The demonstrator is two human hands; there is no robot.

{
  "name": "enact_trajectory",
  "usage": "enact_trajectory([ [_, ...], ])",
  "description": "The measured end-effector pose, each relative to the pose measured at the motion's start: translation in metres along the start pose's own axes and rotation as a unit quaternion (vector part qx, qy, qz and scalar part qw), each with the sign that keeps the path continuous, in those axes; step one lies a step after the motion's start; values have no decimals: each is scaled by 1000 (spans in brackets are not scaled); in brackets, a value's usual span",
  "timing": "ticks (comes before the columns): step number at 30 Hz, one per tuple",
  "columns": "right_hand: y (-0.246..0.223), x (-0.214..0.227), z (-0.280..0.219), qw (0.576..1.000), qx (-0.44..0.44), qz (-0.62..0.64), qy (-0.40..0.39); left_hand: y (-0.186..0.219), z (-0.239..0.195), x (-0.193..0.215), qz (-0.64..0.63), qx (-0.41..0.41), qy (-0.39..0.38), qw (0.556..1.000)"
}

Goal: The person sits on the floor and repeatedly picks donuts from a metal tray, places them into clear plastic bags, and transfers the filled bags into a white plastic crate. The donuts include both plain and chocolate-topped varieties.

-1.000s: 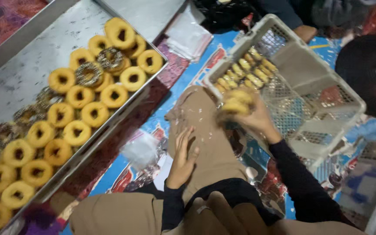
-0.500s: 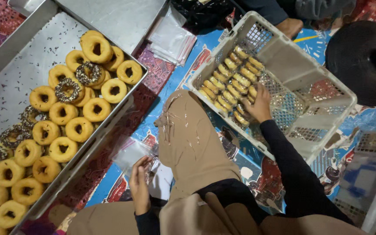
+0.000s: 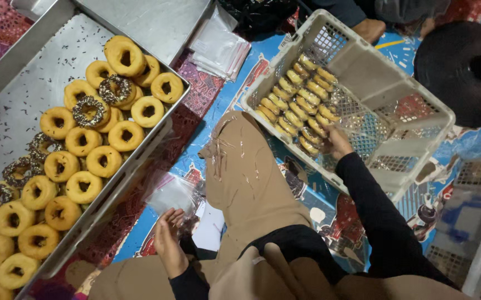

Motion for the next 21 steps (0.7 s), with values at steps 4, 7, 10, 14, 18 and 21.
enact_trajectory([
  [4, 7, -1, -15, 998, -44, 43, -26, -10, 0, 0, -11, 24, -3, 1000],
  [7, 12, 8, -33, 997, -70, 26, 5, -10, -1, 2, 0, 27, 0, 1000],
  [10, 40, 6, -49, 989, -138, -58, -5, -11, -2, 7, -5, 31, 8, 999],
  [14, 53, -23, -45, 986, -97, 27, -131, -16, 0, 7, 1, 29, 10, 1000],
  [18, 60, -18, -29, 985, -106, 19, -135, -22, 0, 6, -13, 26, 5, 1000],
  [21, 46, 4, -24, 993, -81, 44, -69, -24, 1, 10, -7, 30, 10, 999],
])
Point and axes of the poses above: each hand's wrist, its own z-axis towards the middle knuckle, its own x-axis out of the back of the hand, y = z × x, the point moved 9 cm from there along z, towards the middle knuckle, and after that the axes turned 5 degrees about -z, right-handed, at the moved point
